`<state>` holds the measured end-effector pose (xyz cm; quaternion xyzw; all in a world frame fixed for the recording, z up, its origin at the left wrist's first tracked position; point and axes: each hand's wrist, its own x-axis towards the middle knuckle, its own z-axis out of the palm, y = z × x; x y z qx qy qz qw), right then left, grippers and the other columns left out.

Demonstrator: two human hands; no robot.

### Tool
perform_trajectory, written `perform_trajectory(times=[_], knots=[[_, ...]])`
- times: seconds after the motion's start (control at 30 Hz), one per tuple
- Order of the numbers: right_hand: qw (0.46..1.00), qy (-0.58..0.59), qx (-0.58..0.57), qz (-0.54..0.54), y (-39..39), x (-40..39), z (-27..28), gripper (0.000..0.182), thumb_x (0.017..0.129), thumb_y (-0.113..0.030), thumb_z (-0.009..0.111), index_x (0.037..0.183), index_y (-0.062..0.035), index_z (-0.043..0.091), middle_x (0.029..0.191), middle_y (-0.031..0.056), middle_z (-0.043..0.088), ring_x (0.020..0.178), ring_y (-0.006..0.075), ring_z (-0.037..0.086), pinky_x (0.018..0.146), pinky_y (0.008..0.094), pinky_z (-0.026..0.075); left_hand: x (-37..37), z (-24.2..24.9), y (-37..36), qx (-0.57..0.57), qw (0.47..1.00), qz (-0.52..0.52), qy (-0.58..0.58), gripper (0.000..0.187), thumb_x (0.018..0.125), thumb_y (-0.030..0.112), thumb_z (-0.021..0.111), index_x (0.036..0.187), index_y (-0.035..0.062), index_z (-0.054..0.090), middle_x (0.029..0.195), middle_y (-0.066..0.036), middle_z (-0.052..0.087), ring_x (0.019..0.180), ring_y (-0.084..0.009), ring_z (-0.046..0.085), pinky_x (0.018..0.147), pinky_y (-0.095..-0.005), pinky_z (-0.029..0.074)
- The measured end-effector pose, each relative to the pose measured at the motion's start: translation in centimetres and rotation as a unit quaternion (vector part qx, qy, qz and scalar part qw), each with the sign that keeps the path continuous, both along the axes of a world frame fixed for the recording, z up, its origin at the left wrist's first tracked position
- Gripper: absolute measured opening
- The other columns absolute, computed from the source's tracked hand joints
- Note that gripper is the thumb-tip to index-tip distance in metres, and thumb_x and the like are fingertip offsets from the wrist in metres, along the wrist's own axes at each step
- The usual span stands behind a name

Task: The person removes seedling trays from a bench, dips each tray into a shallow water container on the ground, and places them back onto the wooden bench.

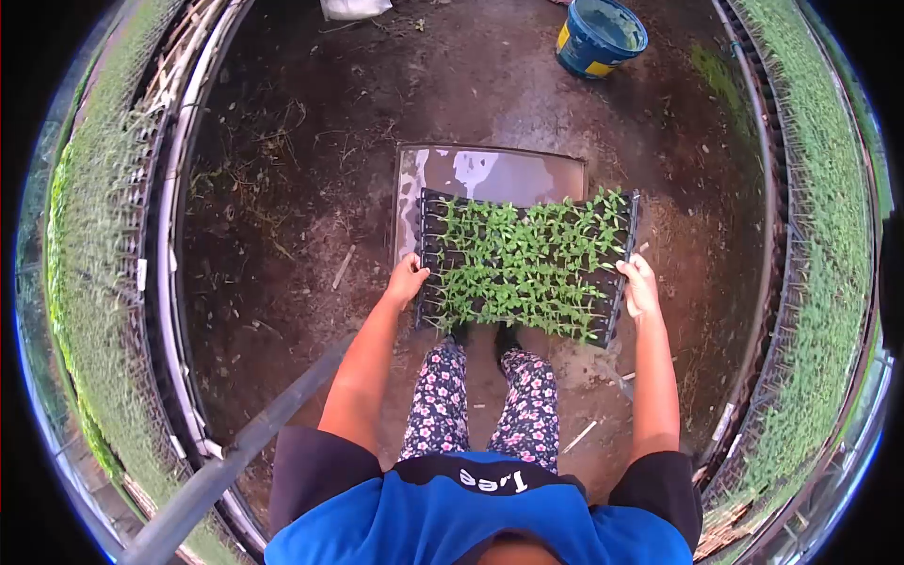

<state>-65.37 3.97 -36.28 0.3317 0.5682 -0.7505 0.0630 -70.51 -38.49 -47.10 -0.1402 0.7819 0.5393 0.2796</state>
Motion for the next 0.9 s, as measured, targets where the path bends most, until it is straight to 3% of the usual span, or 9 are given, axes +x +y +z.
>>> perform_trajectory(times=[0.07,0.13,0.17,0.3,0.4,0.5,0.6,0.73,0.9], knots=[[0.997,-0.021,0.076,0.015,0.1,-1.6,-9.5,0.018,0.070,-0.005,0.056,0.061,-0.0089,0.041,0.089,0.0021,0.053,0.065,0.0073,0.042,0.059,0.0214,0.035,-2.4,-7.1,-1.7,-0.062,0.997,-0.003,0.043,0.021,0.069,0.007,0.058,0.067,0.0081,0.038,0.062,0.002,0.039,0.060,-0.0073,0.036,0.055,-0.0229,0.033],[0.987,-0.039,0.147,0.049,1.2,-2.2,-18.0,0.007,0.073,-0.006,0.051,0.071,-0.0092,0.045,0.071,-0.0024,0.049,0.066,0.0077,0.045,0.061,0.0222,0.038,-4.4,-10.4,-2.7,-0.034,0.997,0.037,0.056,0.021,0.070,0.007,0.058,0.068,0.0083,0.038,0.061,0.003,0.038,0.059,-0.0072,0.036,0.054,-0.0231,0.033],[0.983,0.028,0.174,0.042,1.5,-2.7,-22.5,0.008,0.073,-0.008,0.052,0.069,-0.0092,0.046,0.066,-0.0037,0.045,0.062,0.0069,0.041,0.057,0.0224,0.035,-5.5,-13.2,-3.6,-0.017,0.997,0.043,0.057,0.020,0.070,0.006,0.058,0.069,0.0084,0.038,0.062,0.003,0.038,0.059,-0.0069,0.036,0.055,-0.0226,0.033],[0.930,-0.028,0.344,0.123,3.2,-5.2,-33.4,0.016,0.074,-0.012,0.053,0.064,-0.0081,0.041,0.060,-0.0043,0.034,0.058,0.0067,0.031,0.052,0.0233,0.028,-9.4,-23.4,-7.4,-0.002,0.996,0.070,0.063,0.017,0.072,0.000,0.053,0.070,0.0087,0.039,0.064,0.003,0.041,0.061,-0.0061,0.039,0.058,-0.0205,0.033],[0.875,-0.030,0.452,0.169,4.1,-6.1,-37.8,0.023,0.074,-0.020,0.054,0.067,-0.0022,0.041,0.061,0.0087,0.043,0.058,0.0178,0.043,0.056,0.0310,0.036,-10.7,-27.6,-9.4,-0.043,0.994,0.087,0.058,0.017,0.073,-0.002,0.052,0.070,0.0089,0.039,0.063,0.003,0.044,0.059,-0.0059,0.041,0.057,-0.0204,0.034],[0.856,0.008,0.494,0.153,4.5,-6.0,-40.1,0.024,0.073,-0.022,0.055,0.069,-0.0013,0.043,0.066,0.0123,0.047,0.062,0.0220,0.046,0.058,0.0328,0.037,-11.0,-31.7,-10.2,-0.025,0.993,0.091,0.064,0.016,0.073,-0.001,0.053,0.070,0.0084,0.040,0.063,0.002,0.046,0.060,-0.0059,0.042,0.056,-0.0208,0.034],[0.849,-0.055,0.485,0.204,6.5,-5.9,-42.7,0.024,0.073,-0.022,0.055,0.070,-0.0006,0.045,0.071,0.0131,0.049,0.065,0.0224,0.047,0.059,0.0324,0.037,-11.3,-34.5,-10.4,-0.089,0.991,0.068,0.071,0.016,0.072,0.003,0.057,0.070,0.0072,0.042,0.062,0.002,0.046,0.059,-0.0063,0.042,0.056,-0.0215,0.035],[0.877,-0.067,0.430,0.204,8.1,-5.5,-45.0,0.019,0.073,-0.017,0.057,0.064,-0.0074,0.043,0.056,-0.0024,0.039,0.054,0.0085,0.035,0.050,0.0251,0.032,-10.8,-36.1,-10.2,-0.196,0.977,0.054,0.072,0.018,0.069,0.008,0.062,0.070,0.0062,0.043,0.062,0.003,0.043,0.058,-0.0077,0.040,0.055,-0.0225,0.034],[0.871,-0.131,0.432,0.194,7.9,-5.2,-47.2,0.019,0.073,-0.017,0.059,0.065,-0.0078,0.044,0.055,-0.0033,0.041,0.052,0.0069,0.038,0.048,0.0241,0.033,-11.0,-37.8,-10.4,-0.244,0.963,0.091,0.068,0.018,0.070,0.010,0.063,0.074,0.0074,0.045,0.063,0.003,0.043,0.059,-0.0085,0.041,0.057,-0.0233,0.036]])
